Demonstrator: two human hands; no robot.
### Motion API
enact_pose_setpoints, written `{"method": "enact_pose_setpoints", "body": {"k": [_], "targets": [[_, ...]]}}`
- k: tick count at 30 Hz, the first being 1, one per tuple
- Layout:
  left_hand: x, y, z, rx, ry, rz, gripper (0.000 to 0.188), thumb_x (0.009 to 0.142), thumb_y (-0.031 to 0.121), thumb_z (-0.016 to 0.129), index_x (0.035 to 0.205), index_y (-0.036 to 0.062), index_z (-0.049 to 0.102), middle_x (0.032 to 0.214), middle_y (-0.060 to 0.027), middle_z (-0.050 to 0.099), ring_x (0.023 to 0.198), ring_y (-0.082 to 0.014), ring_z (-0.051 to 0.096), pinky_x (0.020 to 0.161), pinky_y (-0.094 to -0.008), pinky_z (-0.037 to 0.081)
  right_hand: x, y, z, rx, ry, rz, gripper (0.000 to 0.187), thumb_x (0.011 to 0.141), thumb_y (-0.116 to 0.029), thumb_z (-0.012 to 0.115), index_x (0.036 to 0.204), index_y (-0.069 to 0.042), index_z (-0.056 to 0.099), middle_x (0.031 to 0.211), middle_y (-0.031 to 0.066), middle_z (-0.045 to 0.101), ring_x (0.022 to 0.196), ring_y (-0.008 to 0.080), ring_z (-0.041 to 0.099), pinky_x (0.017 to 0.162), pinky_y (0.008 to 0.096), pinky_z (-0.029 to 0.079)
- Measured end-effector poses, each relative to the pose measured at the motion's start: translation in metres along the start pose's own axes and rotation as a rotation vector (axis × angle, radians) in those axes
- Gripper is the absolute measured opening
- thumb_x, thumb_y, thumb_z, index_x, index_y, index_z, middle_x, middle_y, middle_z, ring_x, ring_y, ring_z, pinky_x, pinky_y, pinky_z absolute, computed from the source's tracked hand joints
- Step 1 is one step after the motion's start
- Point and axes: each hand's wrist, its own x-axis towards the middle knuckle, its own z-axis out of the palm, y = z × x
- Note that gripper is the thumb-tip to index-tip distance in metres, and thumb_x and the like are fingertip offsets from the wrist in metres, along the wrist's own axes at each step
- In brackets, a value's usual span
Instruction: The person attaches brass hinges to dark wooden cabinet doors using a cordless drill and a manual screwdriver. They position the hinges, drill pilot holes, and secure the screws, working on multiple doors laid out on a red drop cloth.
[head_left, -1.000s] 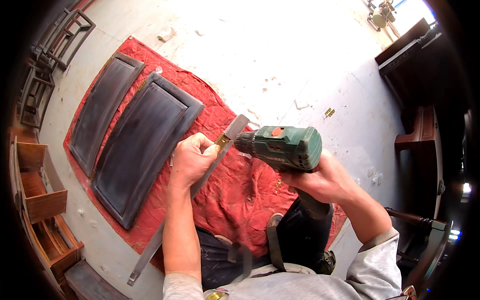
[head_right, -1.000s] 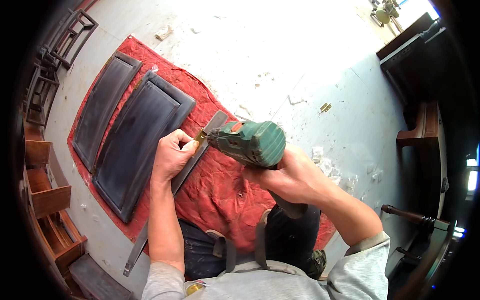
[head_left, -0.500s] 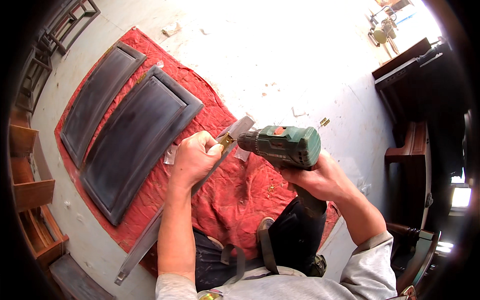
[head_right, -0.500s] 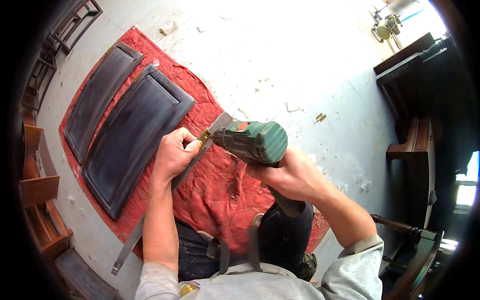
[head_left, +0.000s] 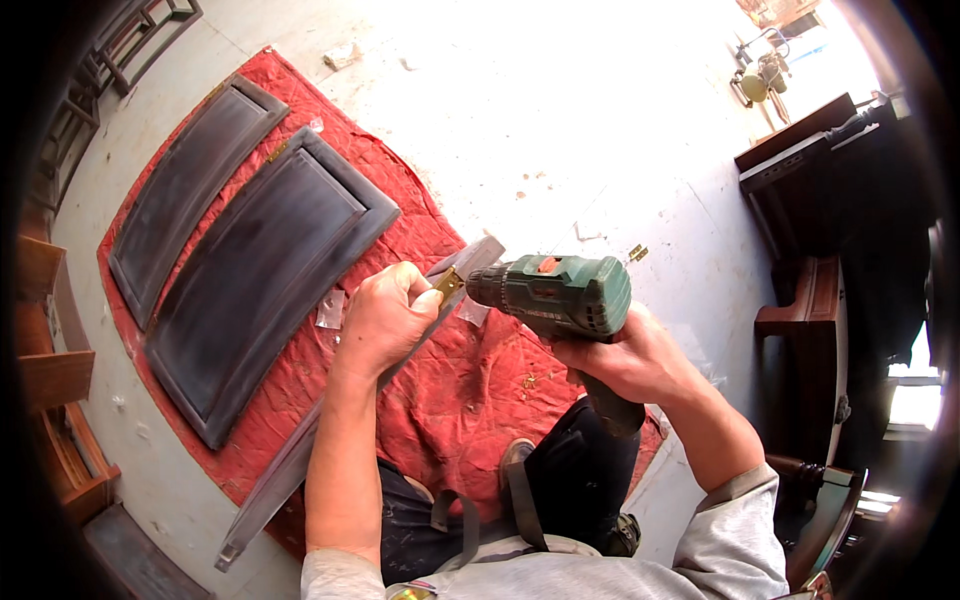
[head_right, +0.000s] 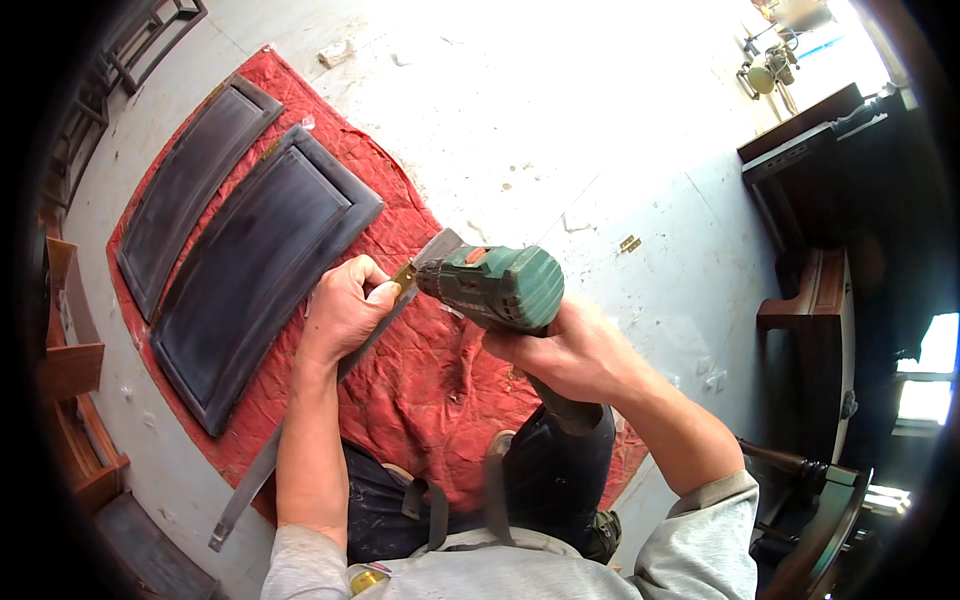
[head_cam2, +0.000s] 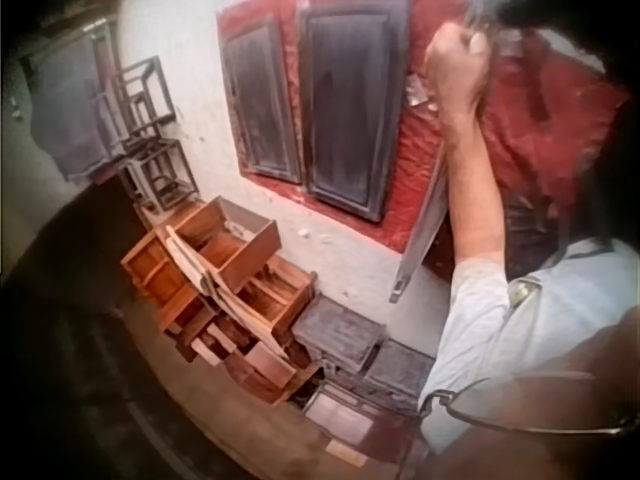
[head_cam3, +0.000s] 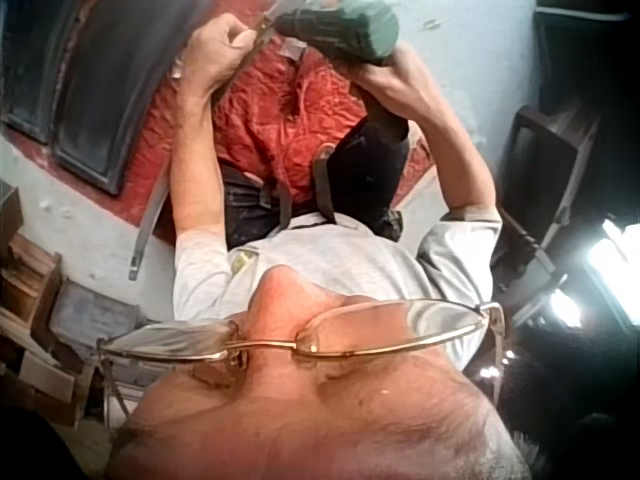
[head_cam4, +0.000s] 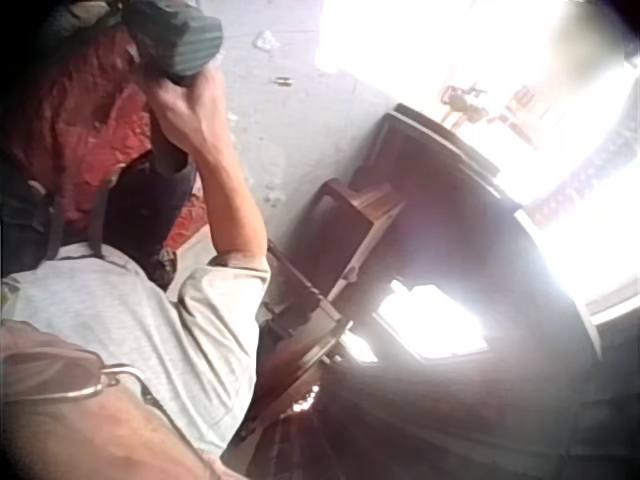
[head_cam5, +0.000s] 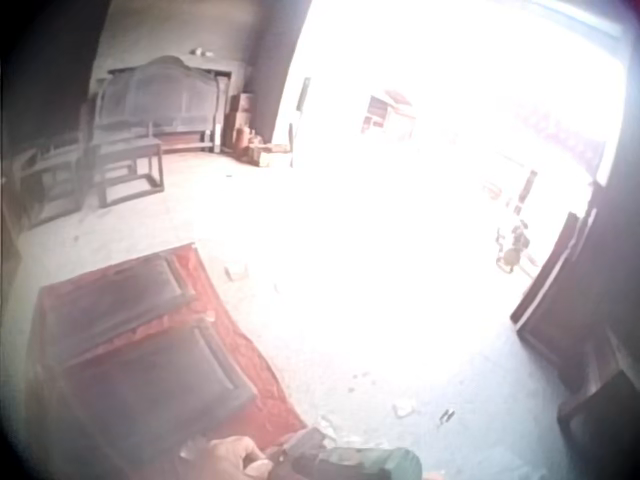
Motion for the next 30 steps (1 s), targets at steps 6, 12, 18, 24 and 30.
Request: {"method": "enact_pose_setpoints", "body": {"k": [6, 12, 18, 24, 30], "targets": [[-0.001, 0.001, -0.001, -0.001, -0.021, -0.035, 0.02, 0.084, 0.019, 0.072, 0.08, -0.0001, 0.065, 0.082, -0.0193, 0.071, 0.079, -0.0354, 0.072, 0.075, -0.0464, 0.057, 0.003, 0.003, 0.001, -0.001, -0.019, 0.02, 0.036, 0.092, -0.021, 0.076, 0.124, -0.006, 0.072, 0.091, 0.0077, 0.073, 0.082, 0.0148, 0.066, 0.075, 0.0356, 0.056], [-0.001, 0.003, -0.002, 0.01, -0.024, -0.038, 0.02, 0.084, 0.019, 0.072, 0.08, 0.0003, 0.065, 0.083, -0.0192, 0.071, 0.08, -0.036, 0.072, 0.075, -0.0467, 0.056, 0.004, 0.002, 0.001, -0.005, -0.03, 0.034, 0.033, 0.093, -0.022, 0.076, 0.121, -0.006, 0.073, 0.086, 0.0066, 0.071, 0.078, 0.0149, 0.066, 0.072, 0.0353, 0.055], [-0.001, 0.001, -0.001, 0.019, -0.006, 0.001, 0.02, 0.085, 0.017, 0.074, 0.081, -0.001, 0.066, 0.08, -0.0151, 0.071, 0.073, -0.0233, 0.068, 0.069, -0.0395, 0.055, 0.005, 0.002, 0.002, -0.008, -0.021, 0.031, 0.034, 0.092, -0.022, 0.076, 0.122, -0.006, 0.073, 0.09, 0.007, 0.072, 0.081, 0.0147, 0.065, 0.075, 0.0356, 0.055], [-0.001, -0.001, 0.0, 0.03, 0.004, 0.012, 0.019, 0.085, 0.015, 0.075, 0.081, -0.0015, 0.067, 0.078, -0.0131, 0.071, 0.069, -0.0171, 0.067, 0.066, -0.0359, 0.054, 0.006, 0.001, 0.001, -0.04, -0.023, -0.039, 0.035, 0.093, -0.022, 0.076, 0.123, -0.005, 0.072, 0.095, 0.0102, 0.073, 0.085, 0.0172, 0.066, 0.08, 0.0371, 0.056], [0.0, 0.0, 0.001, 0.007, -0.004, 0.008, 0.019, 0.085, 0.016, 0.074, 0.08, -0.0009, 0.066, 0.079, -0.0152, 0.07, 0.072, -0.0239, 0.068, 0.069, -0.04, 0.055, 0.012, -0.026, -0.005, -0.228, -0.051, -0.117, 0.035, 0.094, -0.023, 0.075, 0.123, -0.005, 0.07, 0.096, 0.0178, 0.073, 0.084, 0.0236, 0.068, 0.082, 0.0404, 0.056]]}}
